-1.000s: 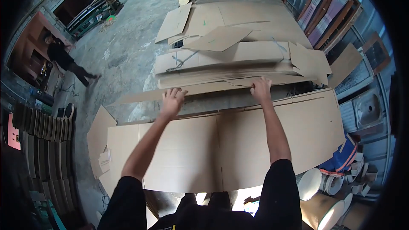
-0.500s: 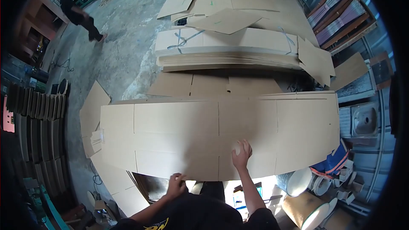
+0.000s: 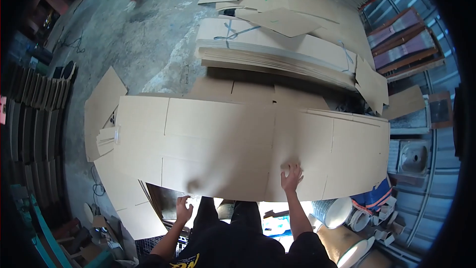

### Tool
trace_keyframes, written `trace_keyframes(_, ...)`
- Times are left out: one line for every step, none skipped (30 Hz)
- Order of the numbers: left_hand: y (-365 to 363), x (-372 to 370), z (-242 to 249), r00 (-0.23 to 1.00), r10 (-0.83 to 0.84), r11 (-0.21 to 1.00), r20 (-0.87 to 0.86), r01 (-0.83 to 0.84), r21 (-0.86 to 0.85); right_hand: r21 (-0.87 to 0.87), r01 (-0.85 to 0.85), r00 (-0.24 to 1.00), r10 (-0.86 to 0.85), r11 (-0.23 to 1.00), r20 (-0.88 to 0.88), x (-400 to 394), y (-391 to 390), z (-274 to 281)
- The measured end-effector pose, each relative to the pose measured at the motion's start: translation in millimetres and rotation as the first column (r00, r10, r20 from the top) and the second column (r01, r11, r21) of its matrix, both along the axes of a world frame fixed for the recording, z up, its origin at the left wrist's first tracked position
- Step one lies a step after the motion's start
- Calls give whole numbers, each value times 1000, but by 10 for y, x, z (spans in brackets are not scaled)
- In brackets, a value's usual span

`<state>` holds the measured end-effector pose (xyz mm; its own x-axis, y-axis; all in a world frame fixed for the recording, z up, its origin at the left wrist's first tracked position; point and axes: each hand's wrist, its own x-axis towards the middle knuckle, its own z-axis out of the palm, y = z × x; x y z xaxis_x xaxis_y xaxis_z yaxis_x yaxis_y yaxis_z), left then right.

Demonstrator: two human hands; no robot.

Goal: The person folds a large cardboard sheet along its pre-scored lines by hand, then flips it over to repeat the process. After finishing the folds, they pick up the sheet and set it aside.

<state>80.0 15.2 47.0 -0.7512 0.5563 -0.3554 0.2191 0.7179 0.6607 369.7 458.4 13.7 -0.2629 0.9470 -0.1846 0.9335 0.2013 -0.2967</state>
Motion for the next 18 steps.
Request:
trace_keyframes(-12,-12,-51,1000,29,1000,2,-29,-1,9,14,1000,-15,1000,16,-4,-15,-50)
trace_keyframes(-36,-53,-98,997,75,997,-13,-75,28,11,9,1000,-9,1000,21,-86,-25,-131)
trace_keyframes(-86,-132,-133,989,142,989,-39,-140,51,51,-57,994,62,997,-87,68,-2,-272)
trace_keyframes(-128,-240,-175,977,189,981,-103,-182,69,88,-129,970,144,988,-196,99,43,-458)
trace_keyframes(-193,-318,-258,957,241,970,-159,-231,79,30,-53,994,55,998,-95,-109,11,-267)
trace_keyframes(-314,-436,-418,913,273,962,-303,-256,95,-15,28,999,-27,999,35,-166,-17,-20)
trace_keyframes(-400,-593,-467,888,344,938,-304,-339,70,23,-17,999,16,1000,44,-183,-1,-28)
trace_keyframes(-452,-766,-443,824,519,853,-226,-516,76,57,-52,997,49,997,64,-142,30,-55)
trace_keyframes(-626,-1004,-495,805,464,881,-371,-464,95,21,-107,989,104,994,101,-121,23,-91)
trace_keyframes(-781,-1261,-561,737,497,859,-459,-494,137,129,-155,985,145,979,89,-101,10,-144)
trace_keyframes(-893,-1516,-515,714,602,779,-358,-624,68,236,-190,981,177,953,78,-43,-9,-194)
trace_keyframes(-958,-1765,-481,639,683,711,-355,-692,123,209,-212,975,192,955,109,23,-25,-258)
trace_keyframes(-1086,-2024,-549,601,727,658,-332,-747,91,331,-252,966,217,910,138,55,-36,-364)
trace_keyframes(-1227,-2315,-685,610,665,698,-431,-712,69,451,-288,957,241,845,159,76,-27,-484)
trace_keyframes(-1391,-2511,-807,603,594,732,-533,-679,49,471,-303,953,275,829,129,93,-21,-522)
trace_keyframes(-1522,-2628,-915,585,597,726,-549,-685,59,500,-304,948,307,811,80,64,-30,-543)
trace_keyframes(-1600,-2822,-1024,572,524,722,-631,-691,-26,571,-290,946,320,768,51,72,-33,-617)
trace_keyframes(-1638,-3060,-1129,549,446,707,-707,-700,-97,529,-317,941,331,787,72,216,34,-685)
